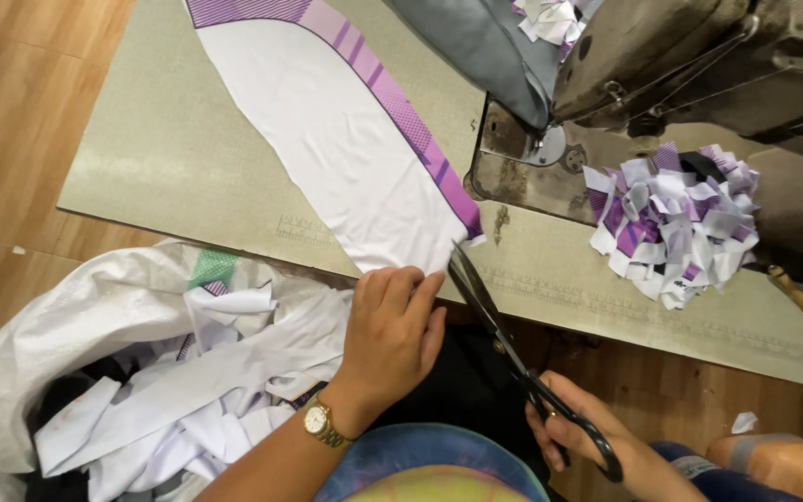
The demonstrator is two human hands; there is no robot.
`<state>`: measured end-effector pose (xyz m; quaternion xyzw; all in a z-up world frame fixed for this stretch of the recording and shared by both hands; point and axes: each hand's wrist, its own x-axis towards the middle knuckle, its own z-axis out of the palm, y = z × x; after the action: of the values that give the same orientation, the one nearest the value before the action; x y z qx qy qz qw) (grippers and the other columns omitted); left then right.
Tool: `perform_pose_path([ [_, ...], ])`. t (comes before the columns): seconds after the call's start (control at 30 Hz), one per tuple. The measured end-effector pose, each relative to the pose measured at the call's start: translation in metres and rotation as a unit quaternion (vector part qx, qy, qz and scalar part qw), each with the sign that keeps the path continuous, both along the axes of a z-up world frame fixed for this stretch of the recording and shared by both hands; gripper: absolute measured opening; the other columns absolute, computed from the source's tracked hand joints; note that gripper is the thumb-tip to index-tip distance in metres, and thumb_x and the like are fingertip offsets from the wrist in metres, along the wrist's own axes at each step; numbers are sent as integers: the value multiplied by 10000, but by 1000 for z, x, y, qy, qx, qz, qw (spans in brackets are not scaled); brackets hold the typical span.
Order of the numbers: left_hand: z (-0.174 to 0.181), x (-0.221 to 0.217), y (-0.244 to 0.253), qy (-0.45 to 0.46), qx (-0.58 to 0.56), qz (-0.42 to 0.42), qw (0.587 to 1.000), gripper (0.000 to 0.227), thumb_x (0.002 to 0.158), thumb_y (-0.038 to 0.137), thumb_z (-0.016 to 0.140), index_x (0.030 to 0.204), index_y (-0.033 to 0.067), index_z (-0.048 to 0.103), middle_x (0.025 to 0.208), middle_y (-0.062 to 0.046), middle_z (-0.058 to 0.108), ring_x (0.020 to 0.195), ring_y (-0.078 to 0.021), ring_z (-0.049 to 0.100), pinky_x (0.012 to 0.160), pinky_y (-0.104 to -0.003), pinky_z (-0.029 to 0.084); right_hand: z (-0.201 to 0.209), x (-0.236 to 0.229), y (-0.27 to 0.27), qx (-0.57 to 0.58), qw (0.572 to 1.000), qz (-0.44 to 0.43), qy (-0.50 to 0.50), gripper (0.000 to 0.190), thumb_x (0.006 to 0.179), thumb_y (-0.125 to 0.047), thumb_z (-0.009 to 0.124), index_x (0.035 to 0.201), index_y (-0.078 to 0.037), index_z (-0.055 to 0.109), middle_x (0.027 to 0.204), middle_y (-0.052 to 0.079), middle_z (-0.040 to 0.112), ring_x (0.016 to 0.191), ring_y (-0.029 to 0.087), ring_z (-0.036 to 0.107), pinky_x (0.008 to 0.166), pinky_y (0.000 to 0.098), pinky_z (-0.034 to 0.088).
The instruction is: Cutting fabric scraps into smaller pieces using scissors at a sewing workstation.
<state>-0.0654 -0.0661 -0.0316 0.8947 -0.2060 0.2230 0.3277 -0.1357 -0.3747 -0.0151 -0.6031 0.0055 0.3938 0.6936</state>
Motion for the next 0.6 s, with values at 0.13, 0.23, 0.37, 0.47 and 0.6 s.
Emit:
perform_pose_path([
  [0.13, 1, 0, 3, 8, -36, -2, 999, 275, 1028, 121, 662, 1273, -1, 636, 1219, -191, 595, 1099, -406, 585, 1024, -531, 477, 17, -2, 7, -81, 994, 7, 74, 424, 972, -403, 771, 1069, -2, 674, 810, 89, 565, 655, 207, 560, 642, 360, 490],
  [0.23, -1, 1, 5, -8, -34, -5, 999, 204, 1030, 87, 640, 1206, -16, 647, 1175, -195, 609, 1058, -400, 584, 988, -512, 480, 3, -4, 9, -18, 1000, -6, 16, 539, 934, -494, 818, 1070, -3, 643, 767, 76, 594, 594, 168, 581, 546, 336, 523],
  [0.37, -1, 1, 5, -20, -9, 1, 1000, 237, 1047, 96, 633, 1251, -13, 682, 1163, -182, 631, 1049, -387, 591, 977, -519, 476, 10, 4, 22, -93, 996, 10, -4, 495, 952, -517, 736, 1061, -42, 649, 769, 64, 613, 611, 171, 598, 586, 328, 508],
  [0.47, 2, 2, 6, -33, -14, 2, 999, 197, 1056, 55, 624, 1222, -26, 691, 1119, -177, 629, 1021, -383, 588, 938, -508, 482, -10, 0, 15, -100, 995, 2, -9, 396, 980, -418, 756, 1051, -49, 634, 753, 63, 595, 569, 160, 581, 520, 318, 504],
  [0.6, 2, 5, 9, -63, -25, -7, 998, 169, 1079, -7, 603, 1202, -63, 704, 1074, -189, 625, 967, -389, 586, 887, -504, 492, -25, -4, 1, -202, 978, -30, 30, 315, 986, -260, 828, 956, -62, 584, 693, 81, 535, 392, 178, 555, 351, 289, 407],
])
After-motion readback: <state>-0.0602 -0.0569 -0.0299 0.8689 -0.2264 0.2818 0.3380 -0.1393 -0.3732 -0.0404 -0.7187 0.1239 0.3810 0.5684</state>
